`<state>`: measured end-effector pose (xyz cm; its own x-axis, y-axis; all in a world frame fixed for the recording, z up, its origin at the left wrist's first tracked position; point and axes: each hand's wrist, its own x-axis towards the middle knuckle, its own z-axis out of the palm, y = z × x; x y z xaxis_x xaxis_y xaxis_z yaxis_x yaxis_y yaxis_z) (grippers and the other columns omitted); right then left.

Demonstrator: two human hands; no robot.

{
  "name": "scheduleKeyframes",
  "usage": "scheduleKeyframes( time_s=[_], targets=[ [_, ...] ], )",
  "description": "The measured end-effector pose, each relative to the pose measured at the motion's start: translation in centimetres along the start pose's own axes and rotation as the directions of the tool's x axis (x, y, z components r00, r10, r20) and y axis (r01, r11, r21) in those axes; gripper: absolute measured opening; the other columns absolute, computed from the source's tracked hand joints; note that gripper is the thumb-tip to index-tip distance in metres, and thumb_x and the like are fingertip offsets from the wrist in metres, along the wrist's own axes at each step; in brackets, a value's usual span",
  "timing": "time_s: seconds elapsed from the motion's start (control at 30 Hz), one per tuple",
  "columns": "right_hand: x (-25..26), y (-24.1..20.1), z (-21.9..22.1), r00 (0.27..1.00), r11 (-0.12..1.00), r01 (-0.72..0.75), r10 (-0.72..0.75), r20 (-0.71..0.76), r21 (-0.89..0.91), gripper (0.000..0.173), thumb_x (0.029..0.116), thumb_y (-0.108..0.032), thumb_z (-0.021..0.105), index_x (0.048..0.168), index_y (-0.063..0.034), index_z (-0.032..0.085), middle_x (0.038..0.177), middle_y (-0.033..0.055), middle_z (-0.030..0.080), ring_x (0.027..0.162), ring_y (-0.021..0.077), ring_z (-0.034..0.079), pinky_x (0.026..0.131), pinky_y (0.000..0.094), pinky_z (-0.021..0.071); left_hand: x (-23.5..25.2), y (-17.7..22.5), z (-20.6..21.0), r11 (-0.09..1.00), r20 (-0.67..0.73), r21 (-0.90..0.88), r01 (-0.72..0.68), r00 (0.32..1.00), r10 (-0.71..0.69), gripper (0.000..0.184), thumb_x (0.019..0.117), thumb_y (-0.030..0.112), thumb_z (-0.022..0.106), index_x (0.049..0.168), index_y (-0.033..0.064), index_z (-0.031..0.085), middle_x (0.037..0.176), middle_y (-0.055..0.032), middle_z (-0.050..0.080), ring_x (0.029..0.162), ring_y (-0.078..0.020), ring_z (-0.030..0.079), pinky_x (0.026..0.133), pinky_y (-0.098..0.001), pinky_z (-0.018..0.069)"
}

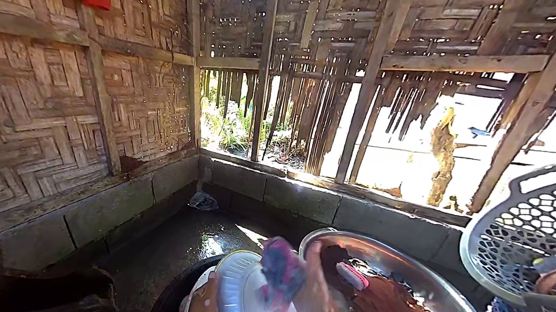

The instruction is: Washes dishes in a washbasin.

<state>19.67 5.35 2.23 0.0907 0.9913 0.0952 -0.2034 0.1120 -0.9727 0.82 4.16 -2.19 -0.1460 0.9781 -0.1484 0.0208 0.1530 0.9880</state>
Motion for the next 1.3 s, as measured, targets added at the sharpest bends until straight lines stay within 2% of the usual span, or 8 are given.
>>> scheduleKeyframes(
  time_s=[0.07, 0.13, 0.3, 0.47, 0.6, 0.83, 1.03, 1.3],
  targets=[
    [0.1, 3.4, -0.8, 0.987, 0.923, 0.132, -0.09, 0.131, -0.362, 0.069, 0.1073, -0.047, 0.016, 0.151, -0.0021, 0.045, 0.155, 0.0143, 0.047, 0.144, 0.0198, 0.044, 0.119, 0.0406, 0.0338, -0.6, 0.6, 0.2, 0.999, 0.02, -0.04, -0.001, 1.0, 0.001, 0.059, 0.1133, 0.036, 0.025, 0.123, -0.0085, 0.063, 0.115, -0.0248, 0.066, 0.109, -0.0271, 0.065, 0.098, -0.044, 0.0525],
    [-0.9, 6.7, 0.1, 0.947, 0.708, 0.316, -0.277, 0.163, -0.631, 0.066, 0.1036, -0.051, 0.032, 0.152, -0.0103, 0.05, 0.16, 0.0151, 0.042, 0.152, 0.0331, 0.033, 0.123, 0.0607, 0.0178, -1.1, 1.0, 0.3, 0.998, 0.008, -0.065, 0.003, 1.0, -0.002, 0.061, 0.1134, 0.037, 0.023, 0.124, -0.0085, 0.062, 0.117, -0.025, 0.065, 0.11, -0.0266, 0.065, 0.099, -0.0436, 0.0515],
    [-5.5, 9.4, 5.4, 0.727, 0.464, 0.626, -0.639, 0.252, -0.627, 0.042, 0.1039, -0.037, 0.045, 0.132, -0.0186, 0.07, 0.149, 0.0231, 0.053, 0.144, 0.0413, 0.044, 0.117, 0.0672, 0.0295, -1.8, 0.8, 0.1, 0.971, -0.006, 0.131, -0.201, 0.979, 0.203, 0.056, 0.1132, 0.028, 0.025, 0.11, -0.0088, 0.067, 0.102, -0.0199, 0.068, 0.101, -0.0227, 0.065, 0.095, -0.0397, 0.0509],
    [-2.1, 7.8, 3.4, 0.773, 0.635, 0.515, -0.635, -0.008, -0.575, 0.044, 0.1038, -0.024, 0.039, 0.121, -0.0009, 0.073, 0.137, 0.0187, 0.064, 0.138, 0.0328, 0.053, 0.119, 0.0516, 0.0351, -4.3, 1.3, 1.1, 0.767, 0.101, 0.406, -0.497, 0.858, 0.503, 0.046, 0.1088, 0.022, 0.038, 0.107, -0.0095, 0.072, 0.094, -0.0214, 0.073, 0.095, -0.0299, 0.071, 0.092, -0.0464, 0.0542],
    [-0.8, 4.2, 2.1, 0.914, 0.9, 0.113, -0.261, -0.312, -0.421, 0.04, 0.1072, -0.015, 0.039, 0.128, 0.0093, 0.063, 0.127, 0.024, 0.066, 0.121, 0.0265, 0.061, 0.107, 0.0423, 0.0445, -6.2, 2.2, 0.7, 0.737, 0.197, 0.411, -0.537, 0.841, 0.503, 0.045, 0.1081, 0.021, 0.039, 0.106, -0.011, 0.071, 0.09, -0.0237, 0.071, 0.092, -0.0345, 0.071, 0.089, -0.05, 0.0538],
    [-3.7, 6.7, 6.2, 0.794, 0.62, 0.494, -0.607, 0.026, -0.609, 0.047, 0.1015, -0.031, 0.045, 0.129, -0.0031, 0.07, 0.146, 0.0214, 0.057, 0.144, 0.0372, 0.045, 0.12, 0.0576, 0.03, -4.0, 1.0, -0.3, 0.746, 0.132, 0.392, -0.538, 0.836, 0.533, 0.046, 0.109, 0.022, 0.037, 0.109, -0.008, 0.072, 0.095, -0.019, 0.073, 0.095, -0.0257, 0.071, 0.092, -0.0428, 0.0546],
    [0.2, 6.1, -3.6, 0.965, 0.984, 0.004, -0.05, -0.257, -0.176, 0.04, 0.1075, -0.007, 0.031, 0.141, 0.0082, 0.047, 0.128, 0.0176, 0.06, 0.111, 0.0124, 0.059, 0.095, 0.0292, 0.0494, -7.3, 2.8, -0.8, 0.665, 0.306, 0.362, -0.653, 0.757, 0.578, 0.043, 0.1075, 0.019, 0.039, 0.098, -0.0098, 0.07, 0.077, -0.0204, 0.067, 0.077, -0.0303, 0.069, 0.076, -0.0462, 0.0541],
    [0.0, 1.3, -2.6, 0.904, 0.768, 0.213, -0.389, -0.175, -0.604, 0.028, 0.1032, -0.014, 0.053, 0.106, 0.0085, 0.07, 0.092, 0.0164, 0.071, 0.087, 0.0194, 0.067, 0.084, 0.0382, 0.0552, -3.7, 2.4, -4.2, 0.894, 0.445, 0.209, -0.397, 0.852, 0.275, 0.04, 0.1062, 0.03, 0.047, 0.087, 0.0016, 0.067, 0.071, 0.0011, 0.061, 0.069, -0.0042, 0.061, 0.07, -0.0279, 0.0531]
  ],
)
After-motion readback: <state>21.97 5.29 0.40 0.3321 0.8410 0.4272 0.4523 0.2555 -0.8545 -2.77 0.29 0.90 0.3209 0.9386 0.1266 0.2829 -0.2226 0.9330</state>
